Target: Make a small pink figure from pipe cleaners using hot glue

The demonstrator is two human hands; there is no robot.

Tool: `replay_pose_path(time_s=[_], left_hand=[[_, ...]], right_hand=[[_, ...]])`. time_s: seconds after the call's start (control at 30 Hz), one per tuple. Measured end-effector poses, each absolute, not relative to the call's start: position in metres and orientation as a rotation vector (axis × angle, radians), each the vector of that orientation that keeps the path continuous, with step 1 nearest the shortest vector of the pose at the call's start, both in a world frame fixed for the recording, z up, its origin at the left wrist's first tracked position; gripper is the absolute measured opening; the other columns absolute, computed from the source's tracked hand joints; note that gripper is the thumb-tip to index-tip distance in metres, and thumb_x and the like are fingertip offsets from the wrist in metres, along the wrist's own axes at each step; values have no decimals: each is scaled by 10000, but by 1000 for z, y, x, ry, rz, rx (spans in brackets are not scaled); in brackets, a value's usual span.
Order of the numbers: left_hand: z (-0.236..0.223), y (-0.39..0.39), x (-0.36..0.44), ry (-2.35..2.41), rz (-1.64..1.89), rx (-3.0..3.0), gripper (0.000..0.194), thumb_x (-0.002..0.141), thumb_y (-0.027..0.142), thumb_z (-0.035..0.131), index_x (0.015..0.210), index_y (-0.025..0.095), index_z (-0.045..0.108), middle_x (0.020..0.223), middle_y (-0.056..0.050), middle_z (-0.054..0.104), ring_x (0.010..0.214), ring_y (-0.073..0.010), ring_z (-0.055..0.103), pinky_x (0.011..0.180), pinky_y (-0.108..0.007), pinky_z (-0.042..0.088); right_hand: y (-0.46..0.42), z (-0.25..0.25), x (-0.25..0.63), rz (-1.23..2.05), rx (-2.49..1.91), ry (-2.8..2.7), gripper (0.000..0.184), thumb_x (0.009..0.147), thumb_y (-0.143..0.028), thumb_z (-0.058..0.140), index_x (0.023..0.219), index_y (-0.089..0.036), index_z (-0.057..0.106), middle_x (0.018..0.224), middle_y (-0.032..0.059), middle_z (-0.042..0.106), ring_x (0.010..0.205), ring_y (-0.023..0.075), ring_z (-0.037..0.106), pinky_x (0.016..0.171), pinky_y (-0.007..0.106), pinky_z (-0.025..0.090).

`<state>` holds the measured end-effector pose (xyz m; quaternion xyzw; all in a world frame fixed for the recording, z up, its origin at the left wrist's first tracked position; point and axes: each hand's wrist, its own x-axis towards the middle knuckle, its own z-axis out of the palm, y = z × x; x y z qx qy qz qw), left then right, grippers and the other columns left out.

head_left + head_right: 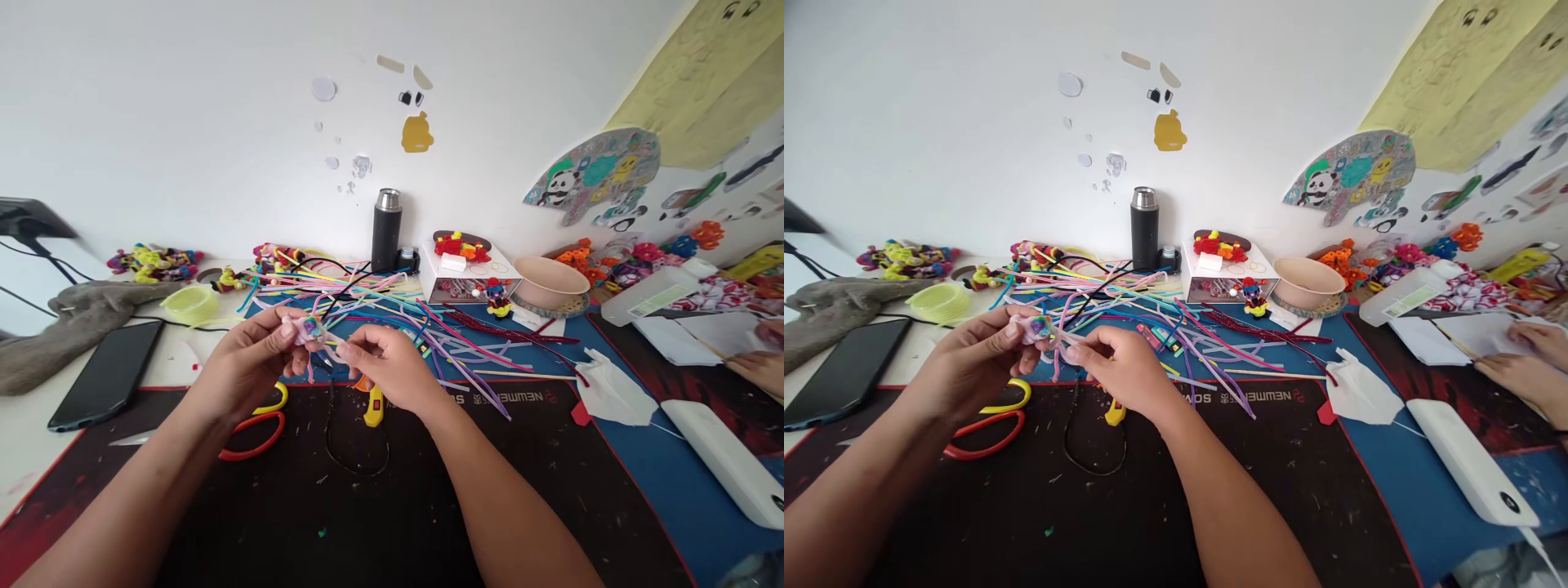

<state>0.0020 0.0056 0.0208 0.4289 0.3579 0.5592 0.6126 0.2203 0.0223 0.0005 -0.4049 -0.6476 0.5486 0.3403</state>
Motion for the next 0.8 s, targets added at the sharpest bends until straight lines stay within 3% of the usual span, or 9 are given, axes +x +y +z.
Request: replay_pose_path(time_s=[0.17,0.3,0.47,0.63,0.8], left_hand=[[18,8,3,851,1252,910,396,678,395,1028,906,146,820,704,-58,762,489,-120,644,446,-169,483],[13,10,5,883,1219,883,389,678,388,1027,884,141,808,713,-58,765,491,-121,635,436,-178,477],[8,11,7,874,1219,832,407,661,379,1035,884,129,806,705,-65,760,487,-118,623,432,-179,476],[7,13,6,867,1217,822,399,653,374,1041,860,121,812,717,-64,756,503,-102,624,449,-159,490],[6,15,3,841,1234,811,373,660,350,1037,793,107,787,672,-47,716,498,-104,619,439,-157,496]], right_hand=[[22,1,219,1558,-943,-1417,362,888,-565,780,882,-215,687,767,7,717,593,128,599,539,247,483],[22,3,217,1641,-892,-1227,442,795,-634,841,823,-225,677,807,24,704,722,171,677,548,252,509],[23,5,216,1678,-844,-1126,502,778,-684,841,743,-223,646,836,40,653,791,201,669,553,274,506],[21,-1,214,1739,-772,-1228,489,836,-678,813,808,-218,650,780,8,653,626,138,597,523,256,461],[17,-2,210,1718,-828,-1281,468,797,-596,878,808,-224,594,644,-58,599,499,91,494,478,228,387]])
